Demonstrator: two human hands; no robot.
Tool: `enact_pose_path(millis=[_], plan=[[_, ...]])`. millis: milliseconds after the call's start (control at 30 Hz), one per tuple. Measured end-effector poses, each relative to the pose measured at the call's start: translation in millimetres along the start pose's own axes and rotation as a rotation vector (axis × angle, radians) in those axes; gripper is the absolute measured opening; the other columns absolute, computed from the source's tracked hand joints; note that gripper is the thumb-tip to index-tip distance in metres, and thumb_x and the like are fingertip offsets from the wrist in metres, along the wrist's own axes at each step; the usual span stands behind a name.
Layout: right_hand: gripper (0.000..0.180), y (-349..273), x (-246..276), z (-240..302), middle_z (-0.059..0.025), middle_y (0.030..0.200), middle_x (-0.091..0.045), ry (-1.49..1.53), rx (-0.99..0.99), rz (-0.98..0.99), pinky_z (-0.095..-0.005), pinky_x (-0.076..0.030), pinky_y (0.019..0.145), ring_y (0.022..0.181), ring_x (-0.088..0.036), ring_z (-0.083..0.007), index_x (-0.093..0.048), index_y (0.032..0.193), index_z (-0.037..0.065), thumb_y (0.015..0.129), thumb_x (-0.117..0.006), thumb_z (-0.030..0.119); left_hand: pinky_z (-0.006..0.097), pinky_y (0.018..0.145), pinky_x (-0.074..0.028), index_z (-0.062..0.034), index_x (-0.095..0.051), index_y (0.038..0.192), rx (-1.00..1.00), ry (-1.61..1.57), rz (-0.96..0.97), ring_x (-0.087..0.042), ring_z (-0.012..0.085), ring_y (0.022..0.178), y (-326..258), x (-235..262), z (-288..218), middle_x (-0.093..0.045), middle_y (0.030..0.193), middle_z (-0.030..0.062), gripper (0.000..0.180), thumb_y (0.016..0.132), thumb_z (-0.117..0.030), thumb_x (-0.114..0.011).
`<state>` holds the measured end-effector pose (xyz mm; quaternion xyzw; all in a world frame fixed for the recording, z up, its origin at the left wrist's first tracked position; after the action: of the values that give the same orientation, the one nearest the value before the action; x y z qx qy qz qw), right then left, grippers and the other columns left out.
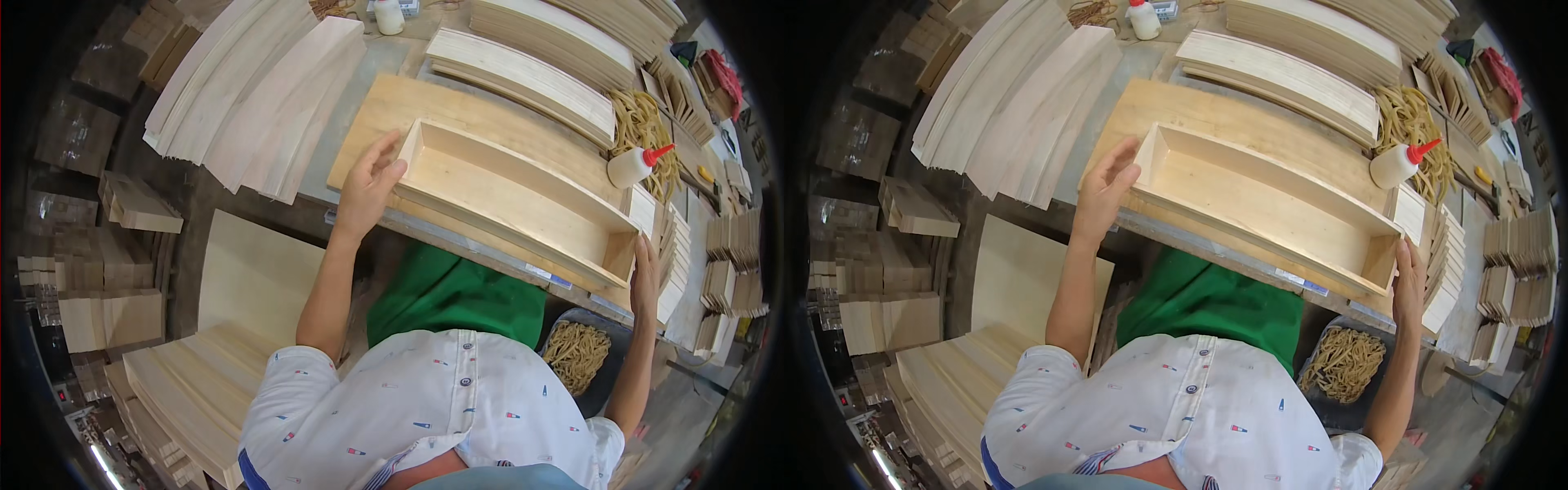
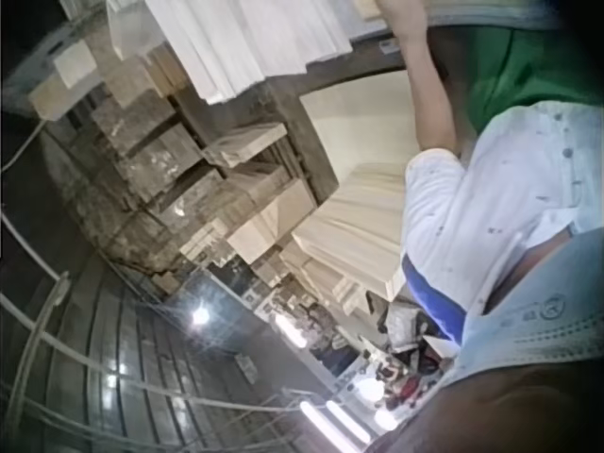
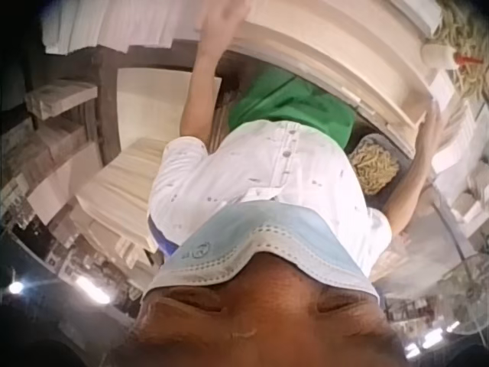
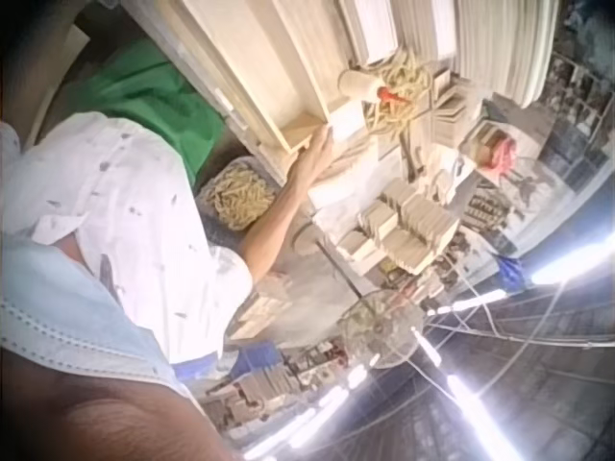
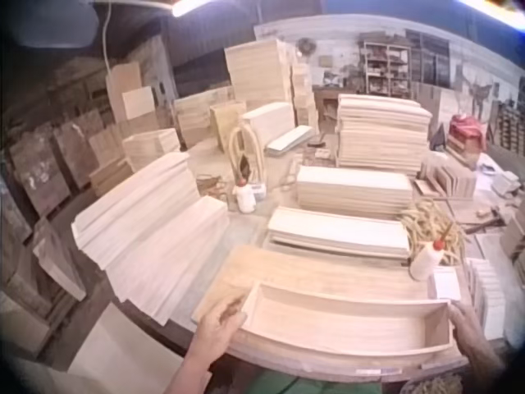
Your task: Assembling wooden boxes by applying glue to the edges of wooden panels and fitting them into a rectangular frame.
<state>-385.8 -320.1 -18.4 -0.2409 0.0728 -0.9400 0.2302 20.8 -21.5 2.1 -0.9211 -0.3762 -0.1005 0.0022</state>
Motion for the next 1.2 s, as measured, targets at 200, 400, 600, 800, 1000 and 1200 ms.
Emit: enact_pose_path(millis=[200, 400, 600, 800, 1000, 1200], plan=[[0.066, -7, -2, 0, -0.0124, 0.140, -0.049, 0.005, -0.119, -0.016, -0.0370, -0.030, 0.107, 0.132, -0.039, -0.0238, -0.044, 0.143, 0.005, 0.094, -0.053, 0.050, 0.031, 0.104, -0.038, 0.0039, -0.043, 0.138, 0.096, -0.390, 0.059, -0.051, 0.0174, 0.120, -4, -4, 9, -0.053, 0.133, 0.0131, 0.050, 0.095, -0.018, -0.057], [0.047, 7, 1, 60, -0.0106, 0.134, -0.054, -0.332, 0.284, 0.163, -0.0338, -0.036, 0.104, 0.124, -0.048, -0.0236, -0.053, 0.133, 0.005, 0.090, -0.061, 0.022, 0.028, 0.097, -0.042, 0.0040, -0.050, 0.133, 0.133, -0.238, -0.129, -0.054, 0.0157, 0.112, -8, -10, 28, -0.061, 0.119, 0.0095, 0.046, 0.098, -0.025, -0.055], [0.033, 39, -32, 91, -0.0195, 0.111, -0.065, -0.915, 0.567, 0.309, -0.0370, -0.047, 0.087, 0.104, -0.062, -0.0317, -0.061, 0.120, 0.003, 0.088, -0.059, 0.011, 0.027, 0.085, -0.046, 0.0031, -0.050, 0.133, -0.004, -0.120, -0.235, -0.056, 0.0114, 0.097, -25, -20, 21, -0.063, 0.106, 0.0062, 0.045, 0.099, -0.027, -0.054], [0.029, 58, -34, 73, -0.0169, 0.095, -0.068, -0.875, 0.599, 0.446, -0.0345, -0.047, 0.078, 0.085, -0.062, -0.0237, -0.061, 0.118, 0.000, 0.092, -0.054, 0.013, 0.035, 0.096, -0.044, 0.0044, -0.031, 0.144, -0.186, 0.030, -0.272, -0.052, 0.0261, 0.116, -32, -31, 32, -0.053, 0.128, 0.0207, 0.063, 0.098, -0.029, -0.055], [0.024, 46, -37, 97, -0.0053, 0.100, -0.067, -0.459, 0.548, 0.556, -0.0281, -0.045, 0.083, 0.090, -0.056, -0.0122, -0.061, 0.115, -0.003, 0.095, -0.055, 0.009, 0.037, 0.099, -0.041, 0.0002, -0.040, 0.133, -0.331, 0.127, -0.538, -0.050, 0.0305, 0.112, -120, -33, 15, -0.045, 0.123, 0.0191, 0.057, 0.088, -0.019, -0.069], [0.023, -16, -121, 156, -0.0007, 0.099, -0.064, -0.375, 0.594, 0.557, -0.0246, -0.045, 0.082, 0.091, -0.055, -0.0087, -0.062, 0.114, -0.002, 0.096, -0.057, 0.012, 0.037, 0.098, -0.041, -0.0023, -0.036, 0.137, -0.292, -0.064, -0.447, -0.047, 0.0267, 0.115, -194, -11, -3, -0.039, 0.127, 0.0143, 0.066, 0.084, -0.020, -0.073]])
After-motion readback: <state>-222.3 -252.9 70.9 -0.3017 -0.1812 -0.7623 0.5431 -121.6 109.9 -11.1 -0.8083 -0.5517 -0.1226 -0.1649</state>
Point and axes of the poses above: each hand's wrist, its own y-axis towards the middle knuckle, its own x-axis out of the back of the hand, z = x × y, the point moved 3 cm from there along y, towards the middle knuckle
